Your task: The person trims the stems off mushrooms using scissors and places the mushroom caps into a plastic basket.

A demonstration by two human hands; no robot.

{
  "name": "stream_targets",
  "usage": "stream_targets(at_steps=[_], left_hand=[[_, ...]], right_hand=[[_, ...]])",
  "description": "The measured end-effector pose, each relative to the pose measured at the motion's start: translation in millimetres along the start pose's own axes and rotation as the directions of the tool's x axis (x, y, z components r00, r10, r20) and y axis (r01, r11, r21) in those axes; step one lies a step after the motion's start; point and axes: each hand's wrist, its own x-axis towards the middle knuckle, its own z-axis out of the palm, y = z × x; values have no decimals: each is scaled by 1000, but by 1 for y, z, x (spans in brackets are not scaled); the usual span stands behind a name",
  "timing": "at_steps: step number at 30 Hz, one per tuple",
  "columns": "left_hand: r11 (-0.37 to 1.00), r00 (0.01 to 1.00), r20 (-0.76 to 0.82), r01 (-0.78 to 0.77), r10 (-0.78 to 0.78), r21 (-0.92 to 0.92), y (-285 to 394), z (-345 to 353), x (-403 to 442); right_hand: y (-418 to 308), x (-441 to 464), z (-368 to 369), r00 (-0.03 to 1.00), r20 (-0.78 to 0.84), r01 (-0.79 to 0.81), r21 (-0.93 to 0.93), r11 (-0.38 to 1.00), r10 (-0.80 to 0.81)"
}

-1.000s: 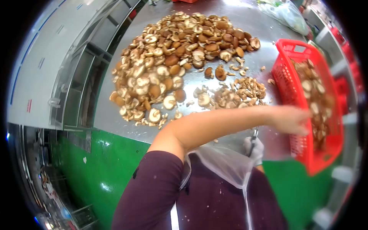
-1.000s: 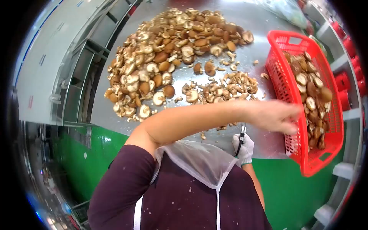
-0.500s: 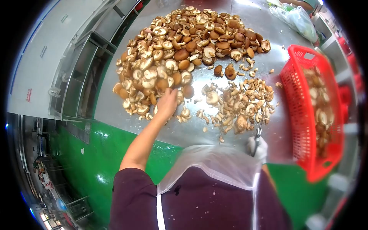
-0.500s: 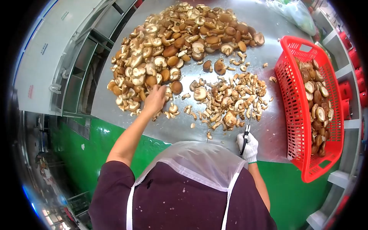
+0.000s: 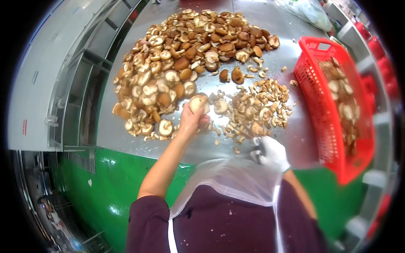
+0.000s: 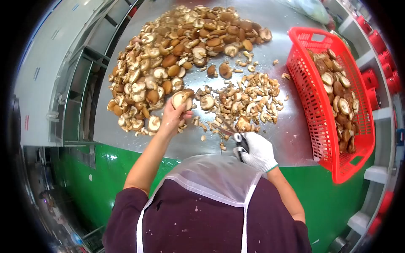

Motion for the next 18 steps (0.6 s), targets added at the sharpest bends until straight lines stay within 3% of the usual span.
stream_targets(at_steps=[1, 3, 4, 7, 11, 15, 18], left_hand=[[986, 999, 38, -33, 40, -166, 1, 14, -6], [947, 990, 97, -66, 101, -313, 6, 41, -19], [919, 984, 121, -77, 133, -386, 8, 52, -24], [902, 985, 113, -67, 127, -426, 9, 76, -35], [896, 971, 215, 4, 102, -444, 14, 88, -40], [936, 978, 207, 70, 3, -345, 13, 89, -39], [967, 976, 218, 25, 32, -254, 4, 94, -42]], right_hand=[[-7, 7, -2, 1000, 15, 9, -11, 1000, -9], [-20, 15, -7, 999, 31, -29, -46, 999, 30], [-23, 19, -11, 983, 147, -99, -78, 992, 110], [-27, 20, -13, 986, 89, -136, -75, 988, 142], [-34, 19, -24, 973, 81, -210, -90, 974, 217], [-28, 14, -23, 985, 15, -166, -117, 979, 169], [-28, 15, -25, 982, 22, -186, -134, 974, 190]])
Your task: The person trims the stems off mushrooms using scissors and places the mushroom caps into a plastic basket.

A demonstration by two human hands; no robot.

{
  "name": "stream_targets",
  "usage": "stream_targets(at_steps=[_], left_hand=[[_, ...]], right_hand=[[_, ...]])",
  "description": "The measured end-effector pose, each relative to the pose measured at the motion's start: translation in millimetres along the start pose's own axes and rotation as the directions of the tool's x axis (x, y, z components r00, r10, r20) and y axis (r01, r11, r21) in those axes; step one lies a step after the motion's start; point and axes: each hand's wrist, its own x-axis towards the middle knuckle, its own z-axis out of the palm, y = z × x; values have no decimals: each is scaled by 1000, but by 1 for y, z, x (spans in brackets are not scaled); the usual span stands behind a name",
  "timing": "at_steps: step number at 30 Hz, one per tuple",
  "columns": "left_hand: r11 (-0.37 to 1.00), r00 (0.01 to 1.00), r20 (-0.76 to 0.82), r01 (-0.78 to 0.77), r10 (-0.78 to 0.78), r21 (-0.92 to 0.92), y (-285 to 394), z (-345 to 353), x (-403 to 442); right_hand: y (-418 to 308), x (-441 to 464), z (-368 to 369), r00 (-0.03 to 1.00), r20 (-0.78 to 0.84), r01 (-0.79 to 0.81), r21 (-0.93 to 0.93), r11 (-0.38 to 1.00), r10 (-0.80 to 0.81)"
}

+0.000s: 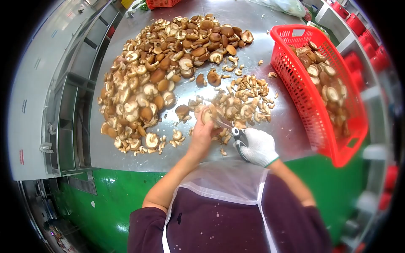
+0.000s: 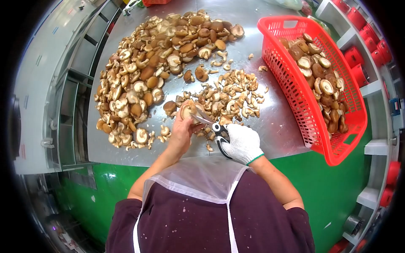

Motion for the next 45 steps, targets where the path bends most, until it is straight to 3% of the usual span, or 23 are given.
stream_targets(at_steps=[6, 15, 16, 17, 19, 20, 23, 25, 28, 29, 30, 31, 32, 33, 34, 35, 37, 39, 40, 41, 42, 44, 45], left_hand=[[990, 994, 95, -75, 63, 123, -14, 0, 3], [956, 991, 56, -135, 125, 259, -26, 1, -1], [981, 995, 46, -92, 85, 170, -23, 2, -2], [996, 998, 41, -49, 45, 81, -16, 5, -2], [1000, 999, 37, 11, -10, -15, -9, 5, 2], [999, 999, 31, 28, -27, -22, -6, 2, 3], [989, 989, 32, 146, -145, -25, -1, -7, 9], [964, 963, 33, 266, -266, -13, 2, -12, 17], [967, 967, 78, 246, -242, -59, 24, 31, 35], [972, 972, 78, 228, -223, -63, 38, 61, 43], [981, 966, 185, 191, -183, -30, 46, 88, 56], [987, 876, 478, 124, -63, -98, 54, 112, 68], [994, 797, 604, 60, 11, -97, 64, 143, 66], [993, 758, 644, -115, 104, -25, 83, 169, 51], [959, 750, 640, -275, 168, 70, 70, 178, 53], [799, 731, 603, -550, 320, 243, 60, 173, 53], [373, 610, 641, -793, 466, 483, 19, 128, 75], [308, 802, 519, -595, 296, 743, 7, 70, 77], [177, 767, 505, -603, 395, 778, -1, 33, 84], [117, 858, 409, -461, 312, 879, 6, 3, 82], [-148, 888, 320, -286, 330, 947, 5, -29, 83], [-357, 952, 188, -93, 241, 929, 11, -81, 89], [-303, 990, 20, 25, 142, 953, 20, -89, 87]], right_hand=[[-4, 3, 3, 999, -39, -11, -21, 1000, 10], [7, 2, 21, 992, -114, 52, -32, 998, -55], [7, 3, 22, 990, -120, 68, -8, 998, -69], [11, 4, 27, 995, -84, 73, 143, 987, -61], [21, 4, 37, 998, -13, 66, 430, 900, -67], [21, -2, 36, 1000, 3, 2, 713, 701, -6], [31, -2, 37, 948, 137, -271, 823, 499, 288], [50, -10, 41, 921, 153, -316, 833, 454, 359], [98, -22, 91, 916, 123, -289, 864, 413, 383], [89, -26, 80, 881, 214, -369, 869, 330, 421], [94, -28, 85, 896, 175, -328, 881, 342, 407], [96, -27, 91, 912, 140, -286, 891, 352, 386], [84, -26, 78, 886, 186, -338, 886, 317, 424], [88, -24, 80, 878, 240, -365, 895, 255, 414], [89, -23, 83, 868, 241, -379, 887, 265, 434], [92, -22, 85, 857, 235, -389, 879, 277, 458], [86, -24, 75, 864, 233, -388, 874, 292, 447], [86, -26, 75, 857, 245, -375, 900, 224, 453], [86, -27, 76, 859, 251, -374, 903, 213, 446], [86, -26, 77, 860, 258, -375, 905, 201, 441], [87, -24, 77, 862, 262, -374, 907, 194, 434], [88, -21, 76, 869, 272, -385, 896, 220, 413], [88, -20, 74, 873, 277, -391, 890, 236, 402]])
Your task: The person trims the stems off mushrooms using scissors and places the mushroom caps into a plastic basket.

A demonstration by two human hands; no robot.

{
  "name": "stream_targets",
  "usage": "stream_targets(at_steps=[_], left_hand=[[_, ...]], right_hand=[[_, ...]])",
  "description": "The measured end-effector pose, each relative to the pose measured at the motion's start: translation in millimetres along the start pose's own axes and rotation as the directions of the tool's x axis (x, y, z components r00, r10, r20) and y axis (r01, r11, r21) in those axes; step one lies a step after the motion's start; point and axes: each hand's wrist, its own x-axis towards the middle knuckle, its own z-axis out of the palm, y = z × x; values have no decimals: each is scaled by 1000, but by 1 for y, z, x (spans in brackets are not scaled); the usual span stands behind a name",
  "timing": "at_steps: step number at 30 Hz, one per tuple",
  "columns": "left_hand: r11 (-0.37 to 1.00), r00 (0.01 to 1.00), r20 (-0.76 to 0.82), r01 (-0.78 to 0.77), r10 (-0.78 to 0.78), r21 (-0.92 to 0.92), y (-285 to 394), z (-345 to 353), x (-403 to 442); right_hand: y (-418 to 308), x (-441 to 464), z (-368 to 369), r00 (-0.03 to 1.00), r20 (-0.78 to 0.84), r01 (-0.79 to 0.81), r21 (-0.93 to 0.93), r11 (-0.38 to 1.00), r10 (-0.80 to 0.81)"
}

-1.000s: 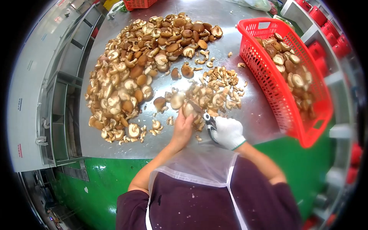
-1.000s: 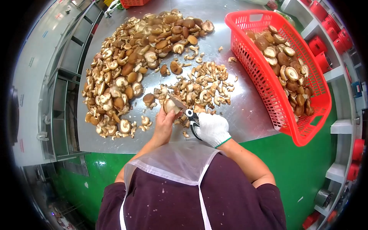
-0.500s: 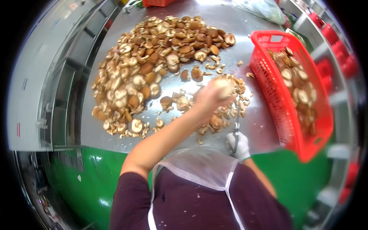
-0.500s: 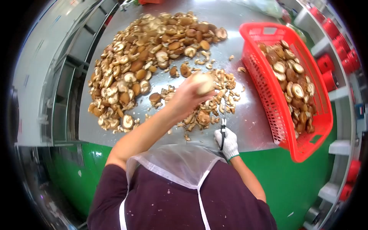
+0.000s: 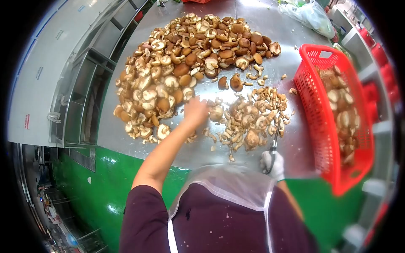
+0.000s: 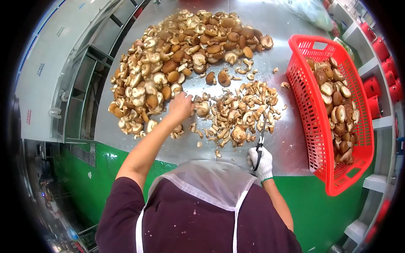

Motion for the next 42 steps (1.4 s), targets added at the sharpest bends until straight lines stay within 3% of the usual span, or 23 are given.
stream_targets(at_steps=[1, 5, 8, 9, 10, 11, 12, 13, 14, 15, 17, 19, 26, 29, 35, 42], left_hand=[[999, 998, 43, 41, -41, -2, -18, 18, 7], [1000, 996, -89, -2, 2, -2, -29, 34, 6], [908, 987, -44, 125, -155, -400, -36, 32, 19], [795, 978, 54, 197, -203, -574, -38, 30, 21], [544, 964, 169, 256, -205, -799, -28, 12, 15], [231, 944, 285, 318, -168, -919, -15, -7, 3], [-106, 917, 387, 377, -96, -920, -5, -17, -7], [-267, 920, 392, 383, 22, -884, 1, -19, -16], [-419, 916, 376, 398, 139, -816, 7, -18, -24], [-556, 907, 338, 421, 250, -717, 14, -18, -31], [-597, 897, 328, 442, 297, -670, 31, -21, -42], [-631, 882, 267, 465, 387, -620, 37, -21, -48], [-463, 842, 416, 538, 345, -705, 51, -28, -57], [-402, 816, 440, 571, 375, -716, 56, -30, -61], [-348, 856, 420, 509, 302, -788, 71, -37, -70], [-433, 869, 440, 494, 224, -754, 76, -28, -68]], right_hand=[[-4, 0, 2, 1000, 3, -17, 4, 1000, 17], [-14, 3, 8, 999, -6, -32, -17, 999, 32], [-12, 0, 8, 999, 15, 30, 43, 999, -31], [0, 5, 3, 997, 51, 66, 6, 998, -66], [0, 4, 3, 961, 52, 275, -282, 919, -272], [-3, 1, 5, 886, 111, 433, -539, 722, -449], [-8, -3, 8, 786, 218, 523, -733, 435, -578], [-27, -12, 17, 804, 278, 501, -791, 350, -525], [-42, -18, 26, 731, 312, 558, -785, 268, -607], [-55, -20, 34, 756, 317, 518, -825, 226, -573], [-74, -22, 44, 758, 324, 488, -858, 163, -567], [-79, -18, 46, 666, 355, 532, -842, 85, -656], [-98, -17, 34, 624, 468, 533, -840, -97, -625], [-106, -22, 33, 656, 497, 558, -826, -78, -568], [-110, -32, 41, 795, 464, 492, -870, -32, -391], [-96, -29, 45, 850, 414, 454, -889, 55, -325]])
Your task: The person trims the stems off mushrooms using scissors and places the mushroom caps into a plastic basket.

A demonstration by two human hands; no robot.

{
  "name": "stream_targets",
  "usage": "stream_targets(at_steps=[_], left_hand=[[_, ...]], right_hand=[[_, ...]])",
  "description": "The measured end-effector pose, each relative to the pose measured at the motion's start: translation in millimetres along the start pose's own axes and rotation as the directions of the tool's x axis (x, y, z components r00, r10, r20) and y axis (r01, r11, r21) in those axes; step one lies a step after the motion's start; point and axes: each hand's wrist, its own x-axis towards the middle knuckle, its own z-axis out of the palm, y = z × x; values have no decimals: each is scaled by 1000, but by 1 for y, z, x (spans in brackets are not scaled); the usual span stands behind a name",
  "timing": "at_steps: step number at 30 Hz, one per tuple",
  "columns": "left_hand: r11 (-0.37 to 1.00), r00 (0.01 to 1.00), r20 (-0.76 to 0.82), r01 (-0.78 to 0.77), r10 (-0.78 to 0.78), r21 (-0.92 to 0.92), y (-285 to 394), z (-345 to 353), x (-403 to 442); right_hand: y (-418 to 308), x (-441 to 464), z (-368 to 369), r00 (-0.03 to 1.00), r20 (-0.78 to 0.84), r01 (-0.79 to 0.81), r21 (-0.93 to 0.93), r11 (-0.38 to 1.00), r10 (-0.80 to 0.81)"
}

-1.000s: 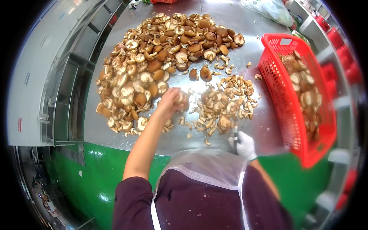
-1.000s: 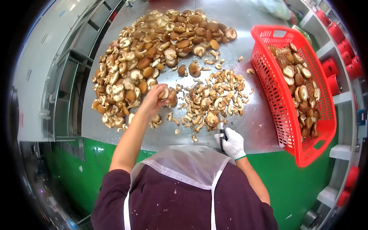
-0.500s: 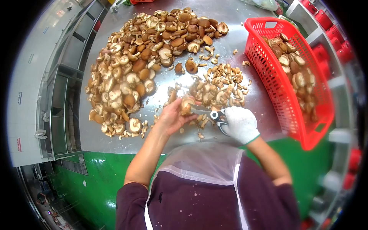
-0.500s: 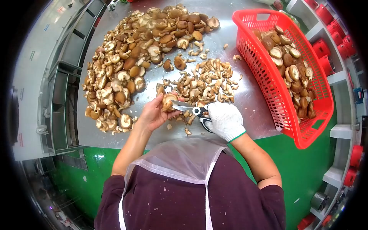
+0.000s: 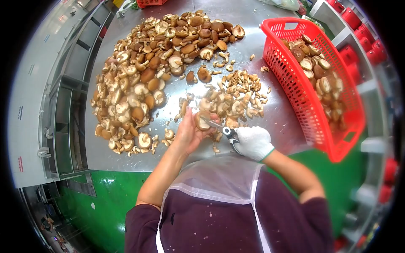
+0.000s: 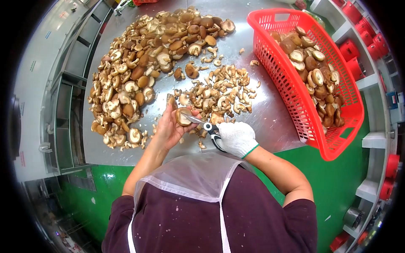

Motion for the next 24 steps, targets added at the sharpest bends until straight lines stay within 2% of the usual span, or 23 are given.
stream_targets(at_steps=[4, 5, 8, 11, 12, 13, 15, 16, 17, 18, 19, 20, 22, 24], left_hand=[[999, 998, -55, 36, -38, -38, -4, -5, 7], [998, 997, -61, 48, -50, -40, -4, -5, 7], [998, 991, -120, 57, -55, 15, -4, -16, 20], [999, 990, -144, -7, 12, 35, 13, 8, 36], [995, 994, -95, -38, 46, 89, 21, 28, 43], [996, 996, -69, -56, 60, 63, 32, 63, 46], [987, 958, 250, -156, 139, 46, 55, 125, 52], [966, 885, 438, -230, 157, 119, 62, 150, 54], [941, 842, 492, -316, 220, 120, 62, 176, 48], [842, 784, 557, -474, 272, 256, 66, 189, 45], [631, 742, 570, -639, 353, 440, 62, 181, 64], [354, 681, 599, -731, 421, 583, 53, 160, 91], [33, 745, 472, -550, 471, 835, 33, 92, 140], [-155, 709, 331, -302, 623, 940, 30, 30, 154]], right_hand=[[-1, 2, 13, 989, 127, -94, 169, 981, 73], [8, -2, 28, 1000, -6, -7, 254, 967, 8], [30, -15, 53, 991, -48, -70, 630, 774, 129], [59, -25, 92, 953, -97, -105, 781, 615, 286], [65, -29, 99, 937, -74, -135, 823, 551, 341], [70, -31, 104, 919, -24, -179, 864, 470, 395], [73, -31, 111, 883, 93, -249, 923, 292, 460], [71, -29, 112, 866, 98, -236, 945, 228, 490], [65, -28, 101, 842, 168, -292, 941, 171, 513], [60, -28, 89, 812, 236, -345, 932, 112, 534], [58, -27, 87, 806, 236, -341, 935, 100, 542], [60, -28, 88, 834, 200, -295, 949, 109, 514], [63, -30, 87, 826, 237, -367, 915, 168, 512], [64, -33, 88, 841, 238, -337, 933, 128, 485]])
